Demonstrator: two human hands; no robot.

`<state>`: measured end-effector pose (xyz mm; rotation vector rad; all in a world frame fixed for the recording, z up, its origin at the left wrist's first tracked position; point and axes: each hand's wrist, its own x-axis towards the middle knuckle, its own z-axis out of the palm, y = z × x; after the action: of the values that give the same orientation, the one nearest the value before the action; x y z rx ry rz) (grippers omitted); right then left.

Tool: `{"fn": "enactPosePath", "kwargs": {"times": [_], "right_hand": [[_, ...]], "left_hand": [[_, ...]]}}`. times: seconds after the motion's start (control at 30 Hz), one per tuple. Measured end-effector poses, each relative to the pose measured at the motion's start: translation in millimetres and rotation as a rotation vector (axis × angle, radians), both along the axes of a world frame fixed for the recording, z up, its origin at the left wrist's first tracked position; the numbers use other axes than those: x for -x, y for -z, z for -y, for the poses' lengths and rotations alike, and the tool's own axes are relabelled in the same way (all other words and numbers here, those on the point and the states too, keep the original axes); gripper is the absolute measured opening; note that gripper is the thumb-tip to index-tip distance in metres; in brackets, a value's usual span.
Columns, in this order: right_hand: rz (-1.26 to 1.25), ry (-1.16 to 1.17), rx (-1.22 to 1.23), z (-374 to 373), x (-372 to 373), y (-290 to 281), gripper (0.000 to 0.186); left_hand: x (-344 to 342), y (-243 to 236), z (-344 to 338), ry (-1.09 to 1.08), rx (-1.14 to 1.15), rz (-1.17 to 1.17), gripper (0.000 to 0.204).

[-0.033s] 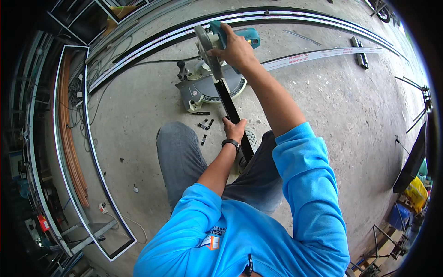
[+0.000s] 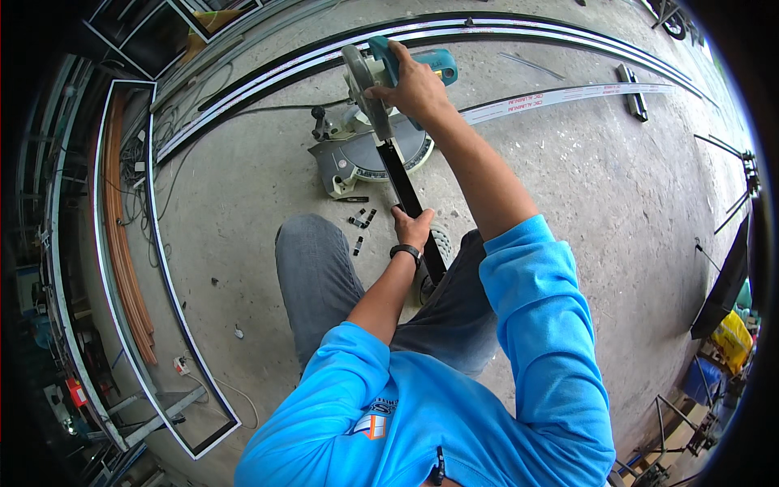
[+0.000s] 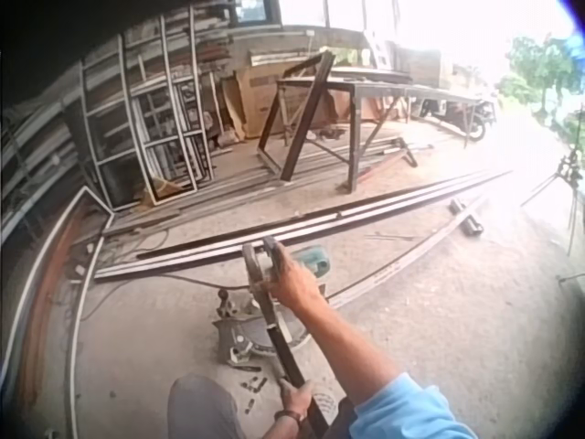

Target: Cutting aluminum window or door frame profiles to length using a miter saw.

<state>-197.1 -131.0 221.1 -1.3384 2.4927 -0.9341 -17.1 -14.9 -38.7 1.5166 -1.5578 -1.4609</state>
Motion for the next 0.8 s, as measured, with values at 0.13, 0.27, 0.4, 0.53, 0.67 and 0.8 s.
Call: {"fn": "enactPosePath", "kwargs": {"times": [0.13,0.27,0.4,0.53,0.67,0.8], "right_hand": [[-0.006,-0.006,-0.011,-1.7,-0.6,0.9,0.101],[-0.015,-0.013,0.001,-3.1,-2.6,0.7,0.101],[-0.008,-0.004,-0.005,-3.4,-3.0,3.6,0.102],[0.001,-0.008,0.002,-3.4,-3.7,4.3,0.101],[-0.005,-0.01,0.017,-5.8,-4.8,4.3,0.1],[-0.001,-0.006,0.011,-8.0,-4.7,3.8,0.099]], "left_hand": [[-0.3,-5.2,-0.1,0.009,-0.035,0.031,0.062],[-0.9,-7.1,-0.7,0.002,-0.039,0.014,0.067],[-1.1,-8.0,-0.1,0.021,-0.045,0.033,0.069],[-2.0,-10.5,0.2,0.019,-0.04,0.038,0.072],[-0.9,-17.1,-1.7,0.004,0.004,0.051,0.074],[-1.4,-20.7,-0.7,0.031,-0.061,0.03,0.077]]}}
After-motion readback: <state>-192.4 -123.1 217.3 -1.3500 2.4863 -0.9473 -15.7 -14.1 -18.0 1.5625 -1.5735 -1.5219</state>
